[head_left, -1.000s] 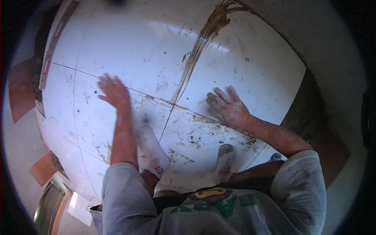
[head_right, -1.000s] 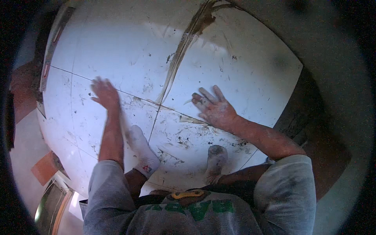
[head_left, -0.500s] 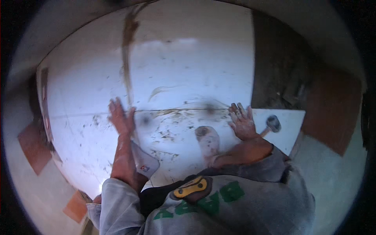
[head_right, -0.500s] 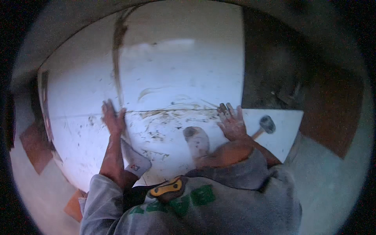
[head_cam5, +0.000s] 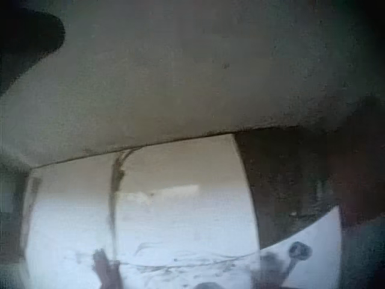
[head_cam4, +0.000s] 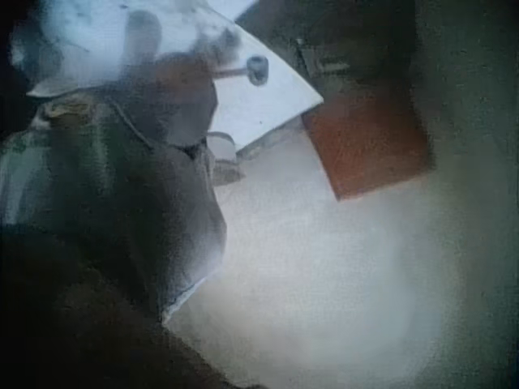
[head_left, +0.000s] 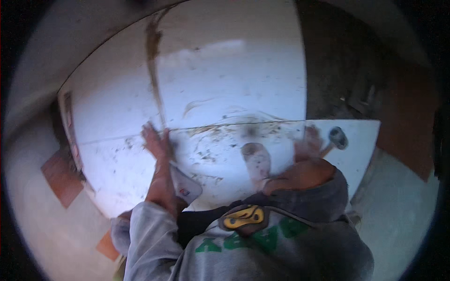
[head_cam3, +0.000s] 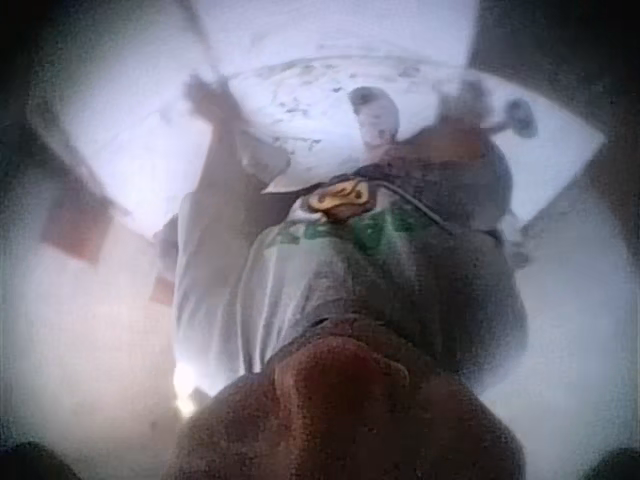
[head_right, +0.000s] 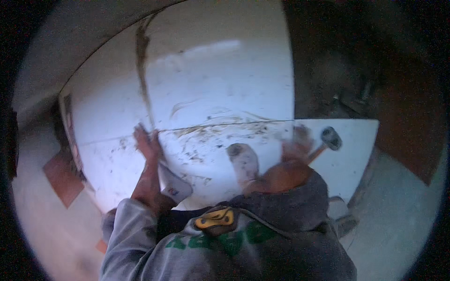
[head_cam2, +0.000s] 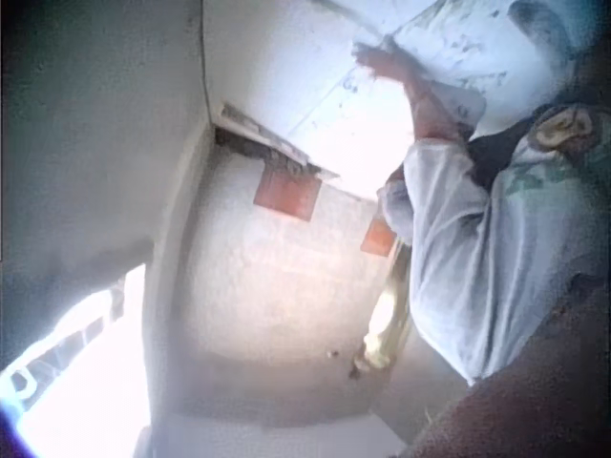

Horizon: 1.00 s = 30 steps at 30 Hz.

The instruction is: The person applies mortar to the floor using a trowel, lays a floor tile onto the surface, and taps it into place with a rubber mallet while adjusting it by hand.

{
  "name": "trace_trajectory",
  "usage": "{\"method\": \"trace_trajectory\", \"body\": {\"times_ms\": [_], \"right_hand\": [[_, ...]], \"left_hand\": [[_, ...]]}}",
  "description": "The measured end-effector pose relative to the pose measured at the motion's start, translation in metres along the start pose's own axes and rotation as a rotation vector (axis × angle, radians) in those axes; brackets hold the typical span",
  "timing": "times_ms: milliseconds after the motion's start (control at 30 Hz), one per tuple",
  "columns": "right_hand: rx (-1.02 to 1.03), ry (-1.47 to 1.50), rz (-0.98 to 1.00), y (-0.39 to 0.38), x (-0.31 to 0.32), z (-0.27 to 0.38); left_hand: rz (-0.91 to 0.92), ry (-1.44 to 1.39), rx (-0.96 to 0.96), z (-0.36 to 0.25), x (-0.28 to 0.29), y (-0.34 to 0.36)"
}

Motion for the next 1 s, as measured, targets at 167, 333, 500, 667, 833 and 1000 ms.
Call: {"method": "trace_trajectory", "body": {"times_ms": [167, 333, 500, 667, 833, 1000], "right_hand": [[0.200, 0.192, 0.381, -0.007, 0.027, -0.009], [0.282, 0.289, 0.787, -0.015, 0.092, 0.017], [0.364, 0.359, 1.178, 0.005, 0.182, 0.083], [-0.549, 1.170, 0.054, 0.021, 0.026, -0.059], [0.507, 0.571, -0.196, 0.077, 0.026, 0.031], [0.827, 0.546, -0.282, 0.075, 0.046, 0.089]], "left_hand": [[0.014, -0.094, 0.029, -0.012, 0.011, -0.003], [0.052, -0.184, 0.123, -0.008, 0.008, -0.006], [0.061, -0.189, 0.177, 0.006, 0.014, -0.005], [0.078, -0.245, 0.215, 0.004, 0.011, -0.005], [0.083, -0.301, 0.222, -0.001, 0.002, -0.003], [0.075, -0.321, 0.216, -0.001, 0.004, -0.005]]}}
Point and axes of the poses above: each hand's wrist, its own y-axis towards the middle knuckle, its own x-axis out of the back of the hand, z = x × y, the point moved 8 cm from there along y, towards the middle knuckle, and after that the axes turned 4 degrees about x, right-handed, at the moved point
